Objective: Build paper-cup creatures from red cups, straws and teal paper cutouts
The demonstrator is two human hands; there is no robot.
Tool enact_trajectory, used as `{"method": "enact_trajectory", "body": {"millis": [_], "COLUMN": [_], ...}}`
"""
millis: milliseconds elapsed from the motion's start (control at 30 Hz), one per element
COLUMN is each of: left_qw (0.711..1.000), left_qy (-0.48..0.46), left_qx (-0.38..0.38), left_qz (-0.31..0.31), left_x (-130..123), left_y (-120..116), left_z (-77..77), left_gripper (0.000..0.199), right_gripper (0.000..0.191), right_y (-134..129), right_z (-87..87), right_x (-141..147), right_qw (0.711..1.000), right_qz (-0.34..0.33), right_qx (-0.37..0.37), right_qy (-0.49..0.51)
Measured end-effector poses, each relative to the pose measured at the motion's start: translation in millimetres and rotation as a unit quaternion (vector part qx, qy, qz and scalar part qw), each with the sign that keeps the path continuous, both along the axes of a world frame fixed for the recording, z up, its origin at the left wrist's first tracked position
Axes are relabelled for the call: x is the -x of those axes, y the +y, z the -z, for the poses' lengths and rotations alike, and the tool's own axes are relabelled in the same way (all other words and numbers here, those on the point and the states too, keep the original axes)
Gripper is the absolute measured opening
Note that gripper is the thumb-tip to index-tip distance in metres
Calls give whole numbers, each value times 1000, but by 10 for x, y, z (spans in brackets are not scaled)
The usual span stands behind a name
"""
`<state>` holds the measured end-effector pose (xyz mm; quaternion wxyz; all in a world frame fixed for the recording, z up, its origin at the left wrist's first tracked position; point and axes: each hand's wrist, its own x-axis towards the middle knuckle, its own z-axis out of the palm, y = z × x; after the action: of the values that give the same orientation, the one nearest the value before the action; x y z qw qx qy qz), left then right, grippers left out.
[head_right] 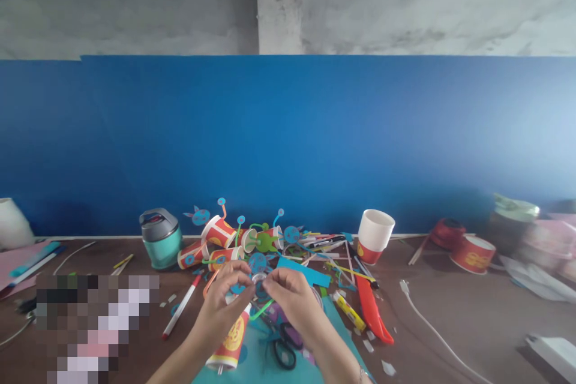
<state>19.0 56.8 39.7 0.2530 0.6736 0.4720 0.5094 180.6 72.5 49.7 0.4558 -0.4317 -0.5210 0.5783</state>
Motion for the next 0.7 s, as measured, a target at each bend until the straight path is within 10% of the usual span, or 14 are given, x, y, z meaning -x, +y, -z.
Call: {"method": "enact_trajectory", "body": {"millis": [133, 467, 700], "left_qw": [998, 993, 980], "left_qy": [-62, -54, -21], "left_qx": [2, -44, -3], "left_qz": [0, -97, -199], "left_x": [-46, -87, 598], "left_y": [-28, -8, 203], "left_z": [9, 100, 206], "left_gripper": [15, 20, 39], "right_gripper": [28, 28, 27], "right_y": [-40, -42, 91], "right_z": [-4, 63, 221], "right_x": [41, 129, 137], "right_qw": [980, 988, 997], "right_qz": [-27, 21, 68], "right_qx": [124, 77, 6], "right_qy": [151, 135, 43]}}
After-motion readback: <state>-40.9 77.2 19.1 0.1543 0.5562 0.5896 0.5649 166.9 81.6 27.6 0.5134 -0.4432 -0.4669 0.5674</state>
